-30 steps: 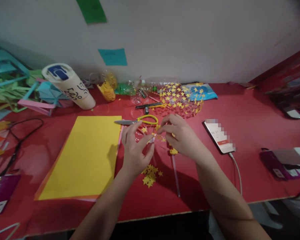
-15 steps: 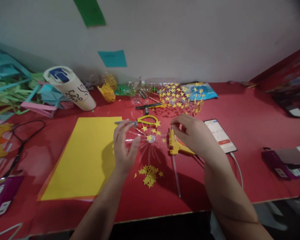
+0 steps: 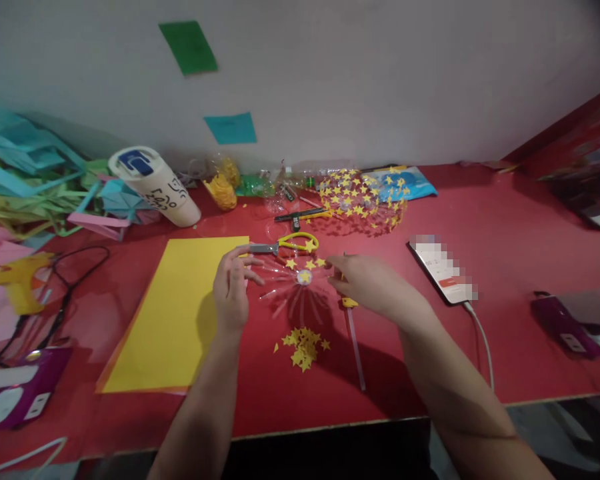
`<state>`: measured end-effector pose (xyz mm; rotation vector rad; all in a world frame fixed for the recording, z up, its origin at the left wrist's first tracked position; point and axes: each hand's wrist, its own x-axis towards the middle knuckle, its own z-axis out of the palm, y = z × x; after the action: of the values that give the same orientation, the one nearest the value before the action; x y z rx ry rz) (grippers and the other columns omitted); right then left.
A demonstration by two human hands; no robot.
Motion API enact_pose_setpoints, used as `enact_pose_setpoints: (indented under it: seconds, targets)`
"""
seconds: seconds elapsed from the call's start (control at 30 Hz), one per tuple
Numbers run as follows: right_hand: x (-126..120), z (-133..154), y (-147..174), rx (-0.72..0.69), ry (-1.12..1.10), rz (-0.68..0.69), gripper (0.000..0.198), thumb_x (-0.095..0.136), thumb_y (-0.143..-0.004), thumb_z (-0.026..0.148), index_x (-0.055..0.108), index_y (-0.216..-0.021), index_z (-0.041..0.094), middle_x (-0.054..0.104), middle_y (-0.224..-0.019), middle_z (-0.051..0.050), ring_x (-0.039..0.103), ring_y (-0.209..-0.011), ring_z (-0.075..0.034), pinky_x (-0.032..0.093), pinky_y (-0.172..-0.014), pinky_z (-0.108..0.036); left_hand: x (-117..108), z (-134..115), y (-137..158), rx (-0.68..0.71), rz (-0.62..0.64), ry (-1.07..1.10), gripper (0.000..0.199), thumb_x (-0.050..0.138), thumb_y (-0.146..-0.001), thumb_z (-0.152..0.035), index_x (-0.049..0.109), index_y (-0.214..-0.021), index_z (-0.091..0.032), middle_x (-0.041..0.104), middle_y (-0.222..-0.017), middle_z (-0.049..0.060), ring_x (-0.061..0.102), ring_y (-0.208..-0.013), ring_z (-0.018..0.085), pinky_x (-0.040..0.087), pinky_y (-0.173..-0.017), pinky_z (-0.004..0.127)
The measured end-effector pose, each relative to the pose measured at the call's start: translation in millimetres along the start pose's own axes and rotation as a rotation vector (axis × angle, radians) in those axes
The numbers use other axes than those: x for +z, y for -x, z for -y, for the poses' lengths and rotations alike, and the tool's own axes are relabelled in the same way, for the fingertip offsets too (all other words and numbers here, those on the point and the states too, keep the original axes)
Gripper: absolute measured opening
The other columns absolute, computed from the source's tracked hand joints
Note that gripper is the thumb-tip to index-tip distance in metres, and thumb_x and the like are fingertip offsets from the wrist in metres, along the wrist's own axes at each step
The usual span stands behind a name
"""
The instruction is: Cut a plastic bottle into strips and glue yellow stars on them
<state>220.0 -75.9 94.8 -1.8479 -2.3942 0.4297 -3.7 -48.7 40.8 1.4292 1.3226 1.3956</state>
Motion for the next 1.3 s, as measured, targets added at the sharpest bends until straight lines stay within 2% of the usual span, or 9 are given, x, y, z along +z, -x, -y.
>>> enact_pose_setpoints:
  seconds: [0.17,0.23,0.33,0.47,0.67,0.9,1.1,1.17,1.3]
  targets:
    - [6.0,0.2,-13.9,0.012,-0.231,-0.172,0.023,0.045,-0.084,0.01,0.064,-0.093,0.018,0.07,-0.084,-0.008,0.063,-0.07,-0.017,0.041,-0.061,-0.028,-5.8,-5.0,1.1,-0.019,-0.082,0.021,0.041,0.041,-0.091,-0.056,0.06,-0.082,-0.02,0.054,-0.054,-0.003,0.037,-0.034,0.007,0.028,-0.036,0.024]
    - [10.1,-2.1,-19.9,0.007,-0.358,-0.211,0.021,0.047,-0.083,0.009,0.063,-0.093,0.018,0.07,-0.088,-0.007,0.064,-0.073,-0.016,0.045,-0.065,-0.028,-6.5,-3.9,0.5,0.02,-0.137,-0.006,0.04,0.043,-0.091,-0.054,0.061,-0.079,-0.021,0.051,-0.053,-0.003,0.039,-0.038,0.008,0.031,-0.039,0.024]
    - [12.6,-7.0,-24.5,0.053,-0.428,-0.237,0.019,0.052,-0.082,0.012,0.062,-0.097,0.016,0.069,-0.096,-0.009,0.064,-0.078,-0.017,0.047,-0.068,-0.029,-7.2,3.2,-3.5,0.142,-0.164,-0.129,0.035,0.047,-0.09,-0.052,0.064,-0.078,-0.024,0.06,-0.071,0.001,0.059,-0.067,0.015,0.05,-0.066,0.031]
    - [2.7,-12.8,-16.1,0.152,-0.276,-0.227,0.022,0.056,-0.086,0.028,0.063,-0.104,0.017,0.068,-0.106,-0.011,0.065,-0.079,-0.019,0.045,-0.066,-0.03,-6.9,16.1,-9.4,0.231,-0.036,-0.256,0.031,0.051,-0.088,-0.053,0.068,-0.09,-0.027,0.064,-0.115,0.005,0.056,-0.115,0.022,0.042,-0.103,0.042]
    - [-10.4,-9.6,-3.8,0.214,-0.103,0.05,0.025,0.054,-0.085,0.021,0.064,-0.107,0.017,0.073,-0.091,-0.009,0.065,-0.077,-0.02,0.039,-0.062,-0.026,-4.2,16.0,-6.8,-0.012,0.079,-0.158,0.033,0.05,-0.088,-0.048,0.068,-0.089,-0.02,0.071,-0.093,0.006,0.066,-0.092,0.021,0.05,-0.087,0.035]
    - [9.5,-4.8,-20.0,0.17,-0.234,-0.16,0.03,0.043,-0.083,0.009,0.064,-0.104,0.015,0.07,-0.084,-0.009,0.063,-0.074,-0.019,0.039,-0.064,-0.026,-7.0,3.9,-5.0,-0.101,0.002,-0.082,0.029,0.052,-0.087,-0.044,0.063,-0.075,-0.02,0.054,-0.053,-0.004,0.048,-0.046,0.011,0.04,-0.051,0.024]
    - [31.5,-16.4,-38.0,0.059,-0.511,-0.334,0.027,0.049,-0.078,0.008,0.062,-0.101,0.017,0.069,-0.085,-0.006,0.064,-0.077,-0.017,0.047,-0.071,-0.029,-10.6,18.4,-14.2,-0.107,-0.15,-0.042,0.019,0.055,-0.085,-0.034,0.062,-0.073,-0.022,0.063,-0.073,0.0,0.06,-0.073,0.013,0.048,-0.072,0.024]
    - [38.5,-18.9,-42.9,0.046,-0.61,-0.359,0.025,0.05,-0.079,0.01,0.062,-0.099,0.018,0.069,-0.087,-0.006,0.065,-0.079,-0.017,0.049,-0.073,-0.03,-9.9,26.8,-18.4,-0.212,-0.116,0.047,0.014,0.056,-0.083,-0.032,0.062,-0.075,-0.022,0.066,-0.084,0.001,0.063,-0.082,0.014,0.049,-0.075,0.025]
    - [47.9,-22.5,-49.0,0.068,-0.762,-0.346,0.03,0.056,-0.08,0.016,0.058,-0.11,0.019,0.069,-0.097,-0.007,0.066,-0.083,-0.016,0.052,-0.074,-0.031,-6.5,37.6,-21.7,-0.516,0.052,0.243,0.01,0.057,-0.079,-0.025,0.059,-0.087,-0.019,0.068,-0.081,0.003,0.067,-0.071,0.015,0.053,-0.066,0.028]
